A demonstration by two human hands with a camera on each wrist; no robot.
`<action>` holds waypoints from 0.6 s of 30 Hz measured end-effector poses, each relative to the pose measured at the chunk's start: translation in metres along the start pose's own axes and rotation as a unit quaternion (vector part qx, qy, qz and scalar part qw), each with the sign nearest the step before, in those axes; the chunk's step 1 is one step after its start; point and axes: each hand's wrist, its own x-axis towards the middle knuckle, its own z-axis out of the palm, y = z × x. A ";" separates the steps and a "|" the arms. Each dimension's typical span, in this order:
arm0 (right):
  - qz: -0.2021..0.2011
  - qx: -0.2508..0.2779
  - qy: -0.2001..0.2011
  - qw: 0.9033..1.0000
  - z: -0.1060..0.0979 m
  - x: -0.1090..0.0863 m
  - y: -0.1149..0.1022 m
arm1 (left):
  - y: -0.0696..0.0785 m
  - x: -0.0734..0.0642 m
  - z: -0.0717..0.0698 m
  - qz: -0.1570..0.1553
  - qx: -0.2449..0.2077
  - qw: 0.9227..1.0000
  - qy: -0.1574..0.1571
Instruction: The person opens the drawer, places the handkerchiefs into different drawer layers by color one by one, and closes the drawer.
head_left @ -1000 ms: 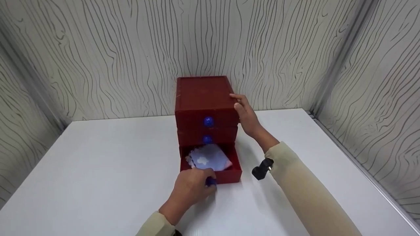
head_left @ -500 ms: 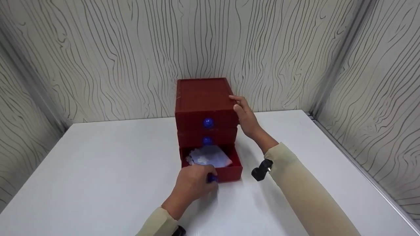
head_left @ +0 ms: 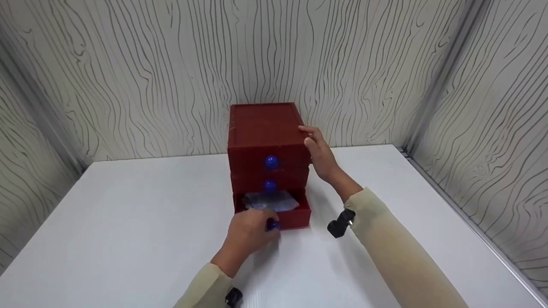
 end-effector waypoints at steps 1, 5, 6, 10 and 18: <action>-0.001 0.001 0.000 1.000 0.000 0.000 0.000 | -0.001 0.001 0.001 -0.003 0.001 1.000 0.003; -0.004 -0.011 -0.001 1.000 0.001 0.000 -0.001 | -0.004 0.008 0.004 -0.037 -0.003 0.999 -0.005; -0.005 -0.014 -0.002 1.000 0.001 0.001 -0.001 | -0.004 0.010 0.004 -0.049 -0.006 0.999 -0.011; -0.007 -0.018 0.002 1.000 0.000 0.002 -0.001 | -0.005 0.017 0.005 -0.091 -0.015 0.995 -0.027; -0.001 -0.001 0.004 1.000 0.000 0.000 0.003 | -0.008 0.025 0.015 -0.127 -0.025 0.992 -0.017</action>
